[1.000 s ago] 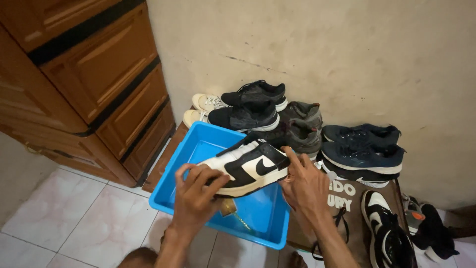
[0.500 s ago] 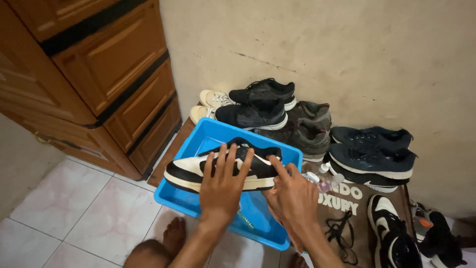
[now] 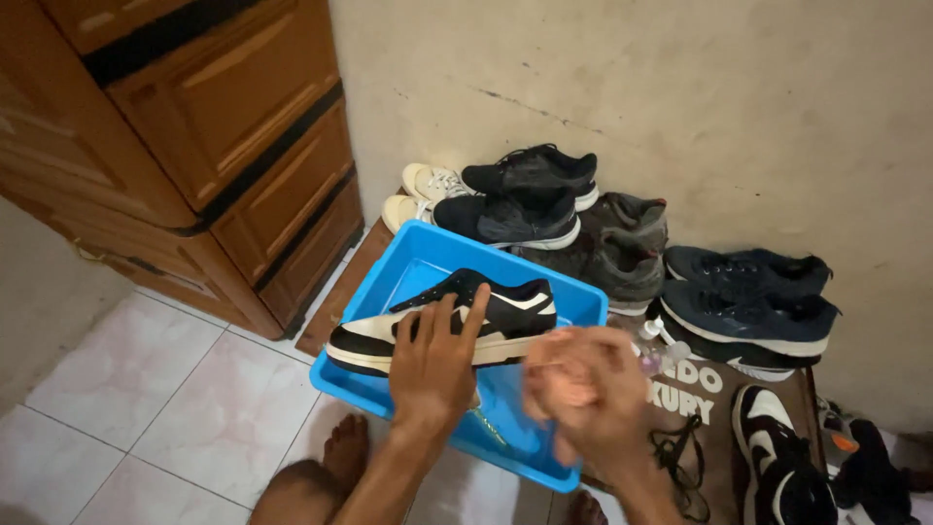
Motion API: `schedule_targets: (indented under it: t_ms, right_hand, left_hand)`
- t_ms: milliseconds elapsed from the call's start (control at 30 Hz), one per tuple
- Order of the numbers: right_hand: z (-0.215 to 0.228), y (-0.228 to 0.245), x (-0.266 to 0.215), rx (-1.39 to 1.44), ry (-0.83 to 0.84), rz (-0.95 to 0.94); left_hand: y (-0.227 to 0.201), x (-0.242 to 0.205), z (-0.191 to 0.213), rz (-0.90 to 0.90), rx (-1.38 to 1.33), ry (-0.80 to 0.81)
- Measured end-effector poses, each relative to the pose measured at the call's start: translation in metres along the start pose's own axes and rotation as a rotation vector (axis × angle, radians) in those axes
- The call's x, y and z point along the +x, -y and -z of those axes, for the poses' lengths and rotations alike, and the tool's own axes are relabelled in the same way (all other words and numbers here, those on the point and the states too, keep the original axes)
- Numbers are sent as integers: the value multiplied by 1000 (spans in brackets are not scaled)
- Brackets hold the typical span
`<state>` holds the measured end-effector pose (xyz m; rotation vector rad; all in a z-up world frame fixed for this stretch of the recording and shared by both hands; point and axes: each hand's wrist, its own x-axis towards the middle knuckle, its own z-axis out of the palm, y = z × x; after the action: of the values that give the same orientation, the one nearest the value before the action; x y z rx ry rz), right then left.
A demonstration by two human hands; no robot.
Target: Cleaning and treating the midsole of a sneaker using a brush and cloth over a plastic tray.
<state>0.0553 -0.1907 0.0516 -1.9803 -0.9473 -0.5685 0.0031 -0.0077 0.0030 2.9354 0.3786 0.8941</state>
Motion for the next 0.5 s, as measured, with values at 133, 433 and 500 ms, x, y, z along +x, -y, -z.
schedule_targets:
  t_ms: [133, 433, 500]
  right_hand:
    - [-22, 23, 9, -264, 178, 212]
    - [-4, 23, 19, -189, 217, 150]
    - [-5, 17, 15, -238, 185, 158]
  left_hand:
    - [-3, 0, -4, -8, -67, 84]
    - [6, 3, 7, 146, -105, 57]
    - [5, 2, 11, 122, -127, -13]
